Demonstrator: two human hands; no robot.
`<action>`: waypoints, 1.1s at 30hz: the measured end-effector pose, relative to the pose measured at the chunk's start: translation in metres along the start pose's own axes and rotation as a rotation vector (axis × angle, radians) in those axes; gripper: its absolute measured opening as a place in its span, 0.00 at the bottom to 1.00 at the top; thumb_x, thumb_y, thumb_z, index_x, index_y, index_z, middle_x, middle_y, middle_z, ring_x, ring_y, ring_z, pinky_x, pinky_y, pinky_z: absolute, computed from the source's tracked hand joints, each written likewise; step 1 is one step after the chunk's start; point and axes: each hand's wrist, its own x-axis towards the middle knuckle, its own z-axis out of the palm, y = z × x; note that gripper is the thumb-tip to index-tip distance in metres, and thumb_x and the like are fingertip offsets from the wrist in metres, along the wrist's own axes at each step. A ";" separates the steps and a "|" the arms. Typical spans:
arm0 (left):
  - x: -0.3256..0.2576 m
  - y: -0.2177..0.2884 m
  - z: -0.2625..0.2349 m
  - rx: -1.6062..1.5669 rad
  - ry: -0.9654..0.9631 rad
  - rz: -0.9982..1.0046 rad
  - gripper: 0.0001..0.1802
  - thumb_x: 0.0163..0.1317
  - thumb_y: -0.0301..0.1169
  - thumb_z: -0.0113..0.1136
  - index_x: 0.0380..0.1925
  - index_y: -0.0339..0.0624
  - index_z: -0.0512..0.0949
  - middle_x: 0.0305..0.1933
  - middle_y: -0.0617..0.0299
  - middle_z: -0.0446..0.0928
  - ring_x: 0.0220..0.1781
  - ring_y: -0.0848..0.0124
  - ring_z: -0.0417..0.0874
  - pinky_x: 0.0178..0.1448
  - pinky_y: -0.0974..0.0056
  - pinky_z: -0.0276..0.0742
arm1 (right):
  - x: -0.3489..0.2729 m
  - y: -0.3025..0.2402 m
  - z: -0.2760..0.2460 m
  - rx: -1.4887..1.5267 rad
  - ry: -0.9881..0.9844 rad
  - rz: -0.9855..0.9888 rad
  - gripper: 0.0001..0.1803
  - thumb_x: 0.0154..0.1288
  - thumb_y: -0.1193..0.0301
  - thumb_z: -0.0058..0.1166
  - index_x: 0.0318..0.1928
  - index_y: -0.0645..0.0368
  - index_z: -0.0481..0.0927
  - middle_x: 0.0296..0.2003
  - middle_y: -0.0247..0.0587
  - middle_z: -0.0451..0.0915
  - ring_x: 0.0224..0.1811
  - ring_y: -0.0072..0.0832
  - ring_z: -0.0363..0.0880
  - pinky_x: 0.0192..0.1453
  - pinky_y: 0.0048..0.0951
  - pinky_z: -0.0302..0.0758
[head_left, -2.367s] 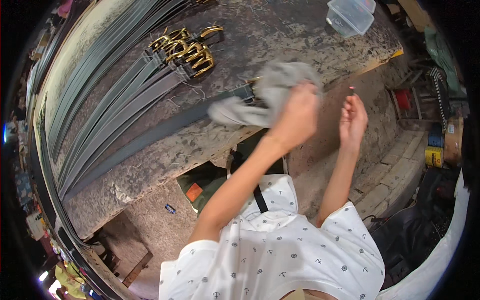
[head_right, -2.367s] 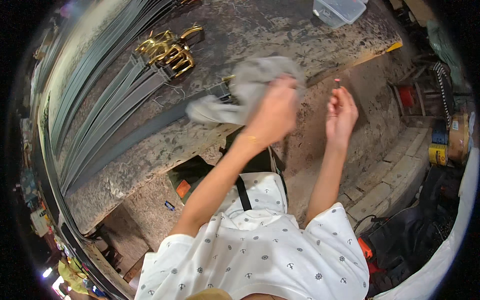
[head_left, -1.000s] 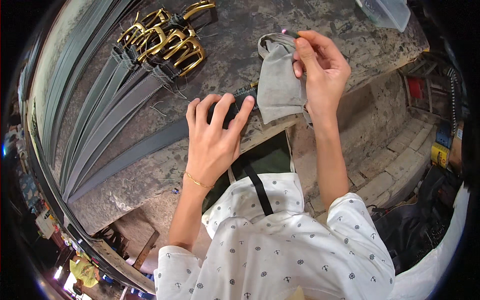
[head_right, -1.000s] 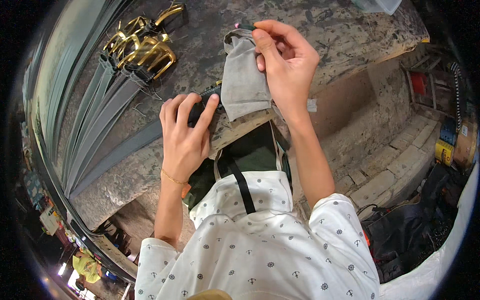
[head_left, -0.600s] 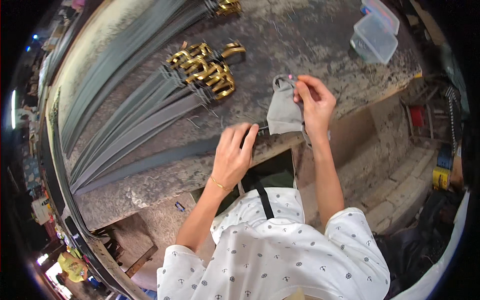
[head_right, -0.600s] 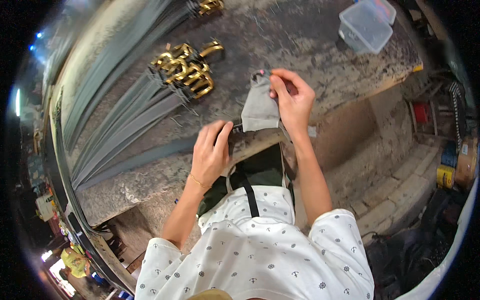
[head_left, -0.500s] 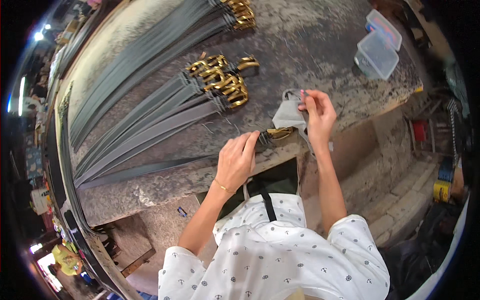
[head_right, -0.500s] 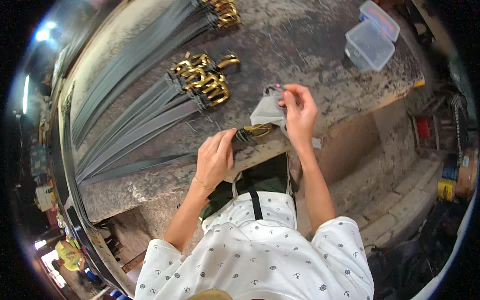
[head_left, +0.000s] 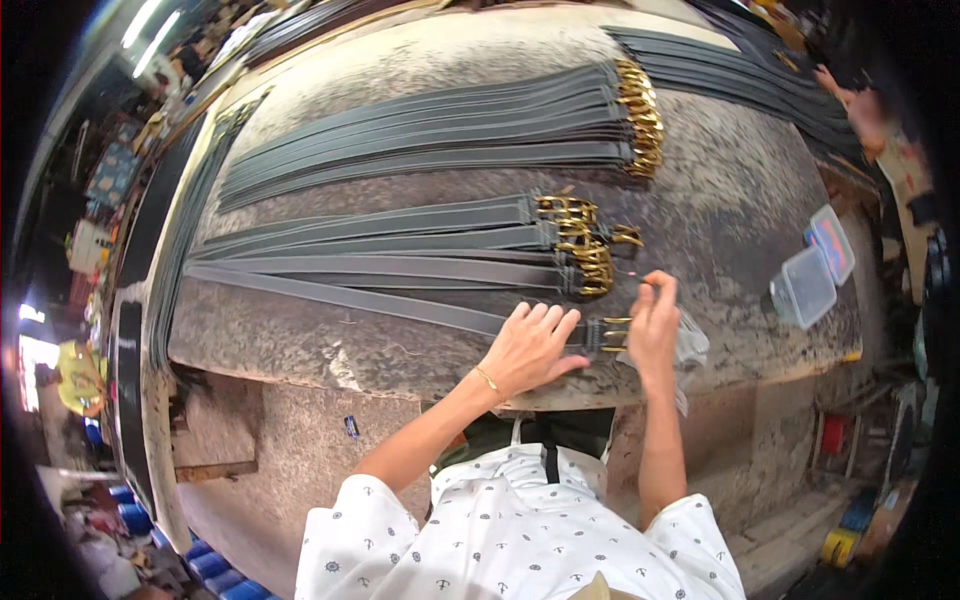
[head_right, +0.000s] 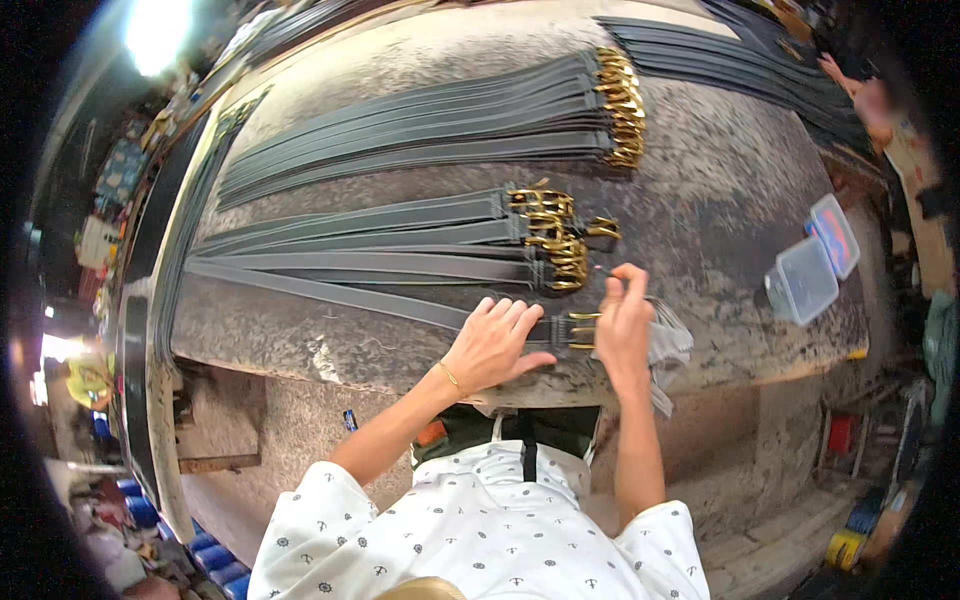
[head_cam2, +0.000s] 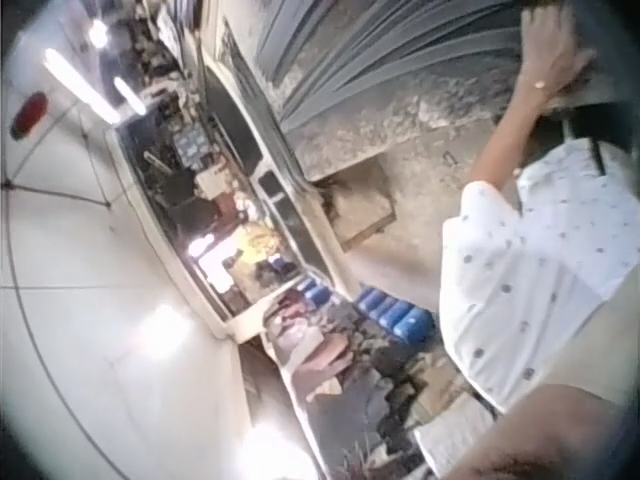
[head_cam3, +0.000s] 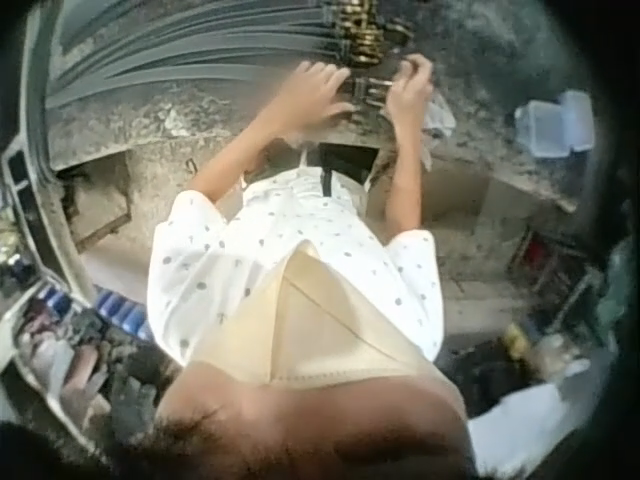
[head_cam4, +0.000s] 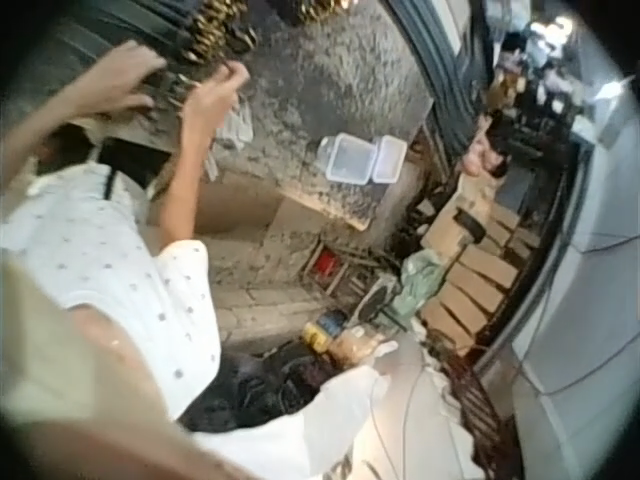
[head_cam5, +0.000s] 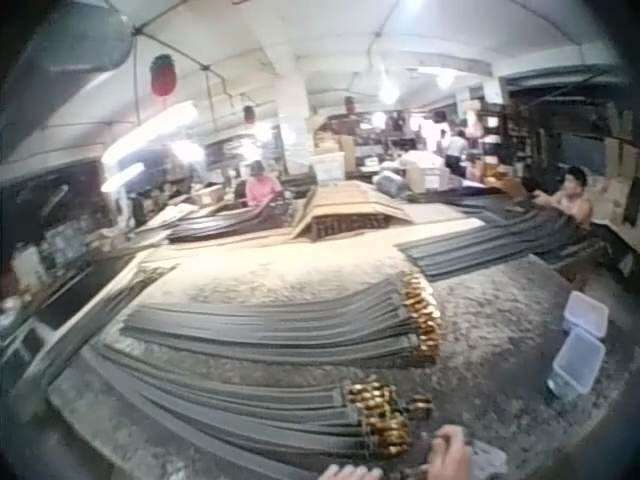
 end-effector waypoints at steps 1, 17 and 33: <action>-0.010 -0.014 -0.002 0.062 -0.008 -0.017 0.21 0.57 0.34 0.66 0.50 0.39 0.75 0.35 0.55 0.75 0.42 0.56 0.77 0.48 0.53 0.70 | 0.009 -0.005 -0.006 -0.094 -0.012 -0.008 0.13 0.81 0.62 0.43 0.51 0.59 0.71 0.17 0.46 0.71 0.17 0.37 0.70 0.24 0.42 0.63; -0.204 -0.384 -0.326 1.187 0.637 -0.927 0.31 0.58 0.18 0.60 0.63 0.55 0.75 0.67 0.41 0.66 0.66 0.44 0.73 0.59 0.46 0.77 | 0.223 -0.014 -0.062 -0.535 0.417 -0.026 0.15 0.81 0.63 0.42 0.59 0.58 0.71 0.34 0.60 0.82 0.33 0.55 0.82 0.35 0.45 0.72; -0.130 -0.628 -0.183 0.765 0.330 -1.353 0.23 0.63 0.33 0.59 0.60 0.47 0.77 0.56 0.40 0.74 0.53 0.42 0.82 0.54 0.49 0.82 | 0.313 0.028 0.010 -0.879 0.444 -0.091 0.16 0.81 0.62 0.37 0.60 0.55 0.70 0.35 0.68 0.83 0.42 0.64 0.82 0.43 0.57 0.73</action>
